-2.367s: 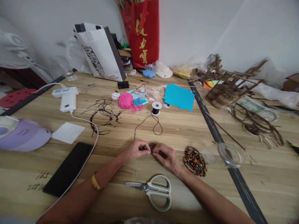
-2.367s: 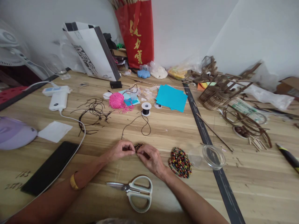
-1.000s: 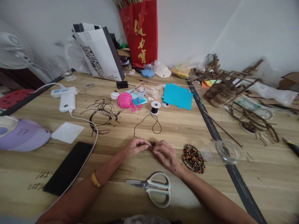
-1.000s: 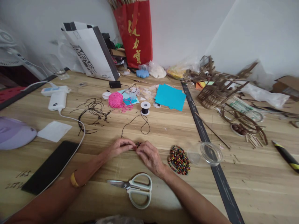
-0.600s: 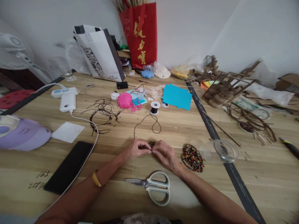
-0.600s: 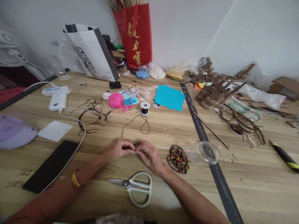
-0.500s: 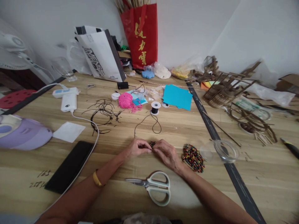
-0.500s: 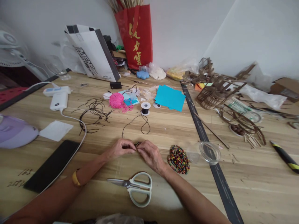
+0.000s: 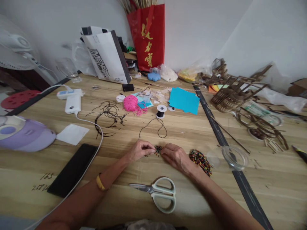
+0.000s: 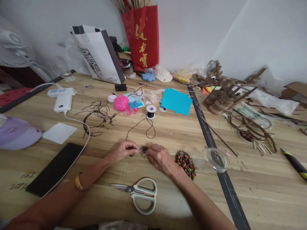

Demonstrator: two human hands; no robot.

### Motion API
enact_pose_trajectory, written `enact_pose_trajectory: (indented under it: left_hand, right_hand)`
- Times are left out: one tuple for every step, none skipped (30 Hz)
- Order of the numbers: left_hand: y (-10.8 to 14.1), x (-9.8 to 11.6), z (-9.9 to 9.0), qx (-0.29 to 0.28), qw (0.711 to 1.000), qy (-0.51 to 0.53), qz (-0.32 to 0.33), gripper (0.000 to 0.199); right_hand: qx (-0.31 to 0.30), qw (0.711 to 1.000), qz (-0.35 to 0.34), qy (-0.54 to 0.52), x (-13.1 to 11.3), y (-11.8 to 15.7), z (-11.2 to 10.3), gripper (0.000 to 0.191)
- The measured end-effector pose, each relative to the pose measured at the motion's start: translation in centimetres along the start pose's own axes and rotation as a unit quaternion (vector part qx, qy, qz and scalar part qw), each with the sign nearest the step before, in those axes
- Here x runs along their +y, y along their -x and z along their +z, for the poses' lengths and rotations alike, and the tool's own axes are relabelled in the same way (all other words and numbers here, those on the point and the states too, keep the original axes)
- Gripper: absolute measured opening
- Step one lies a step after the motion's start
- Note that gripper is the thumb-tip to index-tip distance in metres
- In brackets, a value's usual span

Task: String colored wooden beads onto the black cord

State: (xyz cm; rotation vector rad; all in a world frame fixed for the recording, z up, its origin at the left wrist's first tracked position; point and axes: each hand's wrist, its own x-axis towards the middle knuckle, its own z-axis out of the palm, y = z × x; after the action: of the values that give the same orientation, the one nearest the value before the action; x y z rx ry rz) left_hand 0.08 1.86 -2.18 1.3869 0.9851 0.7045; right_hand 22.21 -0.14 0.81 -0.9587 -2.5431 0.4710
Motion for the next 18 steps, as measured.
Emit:
enact_pose_trajectory:
  left_hand:
    - [-0.01, -0.01, 0.05, -0.003, 1.0, -0.004, 0.001, 0.024]
    - [-0.01, 0.03, 0.11, -0.006, 1.0, -0.008, 0.001, 0.023]
    - [0.0, 0.1, 0.18, -0.009, 1.0, -0.01, 0.0, 0.023]
    - [0.01, 0.21, 0.26, -0.01, 1.0, -0.01, -0.001, 0.022]
    - [0.03, 0.31, 0.33, -0.011, 1.0, -0.01, -0.003, 0.021]
    - [0.04, 0.41, 0.4, -0.011, 1.0, -0.009, -0.006, 0.021]
    - [0.05, 0.47, 0.45, -0.01, 1.0, -0.009, -0.007, 0.021]
    - [0.05, 0.5, 0.5, -0.009, 1.0, -0.009, -0.007, 0.021]
    - [0.04, 0.49, 0.53, -0.008, 1.0, -0.009, -0.005, 0.021]
    - [0.03, 0.47, 0.55, -0.007, 1.0, -0.009, -0.004, 0.021]
    - [0.02, 0.45, 0.57, -0.006, 1.0, -0.01, -0.003, 0.021]
    - [0.02, 0.44, 0.57, -0.005, 1.0, -0.01, -0.004, 0.021]
    - [0.02, 0.45, 0.58, -0.004, 1.0, -0.011, -0.005, 0.021]
    - [0.02, 0.49, 0.57, -0.003, 1.0, -0.013, -0.008, 0.022]
    - [0.04, 0.56, 0.56, -0.003, 1.0, -0.015, -0.01, 0.022]
    - [0.05, 0.64, 0.56, -0.003, 1.0, -0.018, -0.01, 0.022]
    - [0.07, 0.74, 0.55, -0.004, 1.0, -0.022, -0.01, 0.022]
    - [0.09, 0.82, 0.55, -0.005, 1.0, -0.026, -0.01, 0.022]
  right_hand:
    - [-0.006, 1.0, -0.006, 0.02, -0.04, 0.01, 0.09, 0.019]
    - [-0.01, 0.999, -0.012, 0.039, -0.08, 0.01, 0.2, 0.019]
    - [-0.013, 0.998, -0.018, 0.055, -0.11, 0.01, 0.3, 0.019]
    - [-0.015, 0.997, -0.021, 0.067, -0.13, 0.01, 0.4, 0.019]
    - [-0.016, 0.997, -0.023, 0.076, -0.17, 0.0, 0.48, 0.018]
    - [-0.017, 0.996, -0.024, 0.083, -0.21, -0.01, 0.54, 0.018]
    - [-0.019, 0.996, -0.022, 0.088, -0.26, -0.03, 0.57, 0.017]
    - [-0.021, 0.995, -0.02, 0.092, -0.32, -0.06, 0.59, 0.017]
    - [-0.023, 0.995, -0.017, 0.095, -0.38, -0.08, 0.58, 0.017]
    - [-0.025, 0.995, -0.015, 0.097, -0.44, -0.11, 0.57, 0.017]
    - [-0.028, 0.995, -0.013, 0.099, -0.49, -0.13, 0.55, 0.016]
    - [-0.029, 0.995, -0.011, 0.1, -0.54, -0.15, 0.54, 0.016]
    - [-0.032, 0.994, -0.009, 0.1, -0.58, -0.15, 0.54, 0.015]
    - [-0.034, 0.994, -0.007, 0.101, -0.61, -0.15, 0.56, 0.015]
    - [-0.035, 0.994, -0.004, 0.103, -0.63, -0.13, 0.59, 0.015]
    - [-0.035, 0.994, -0.001, 0.105, -0.64, -0.11, 0.62, 0.015]
    - [-0.033, 0.994, 0.001, 0.108, -0.65, -0.08, 0.66, 0.015]
    - [-0.031, 0.994, 0.003, 0.109, -0.64, -0.05, 0.7, 0.015]
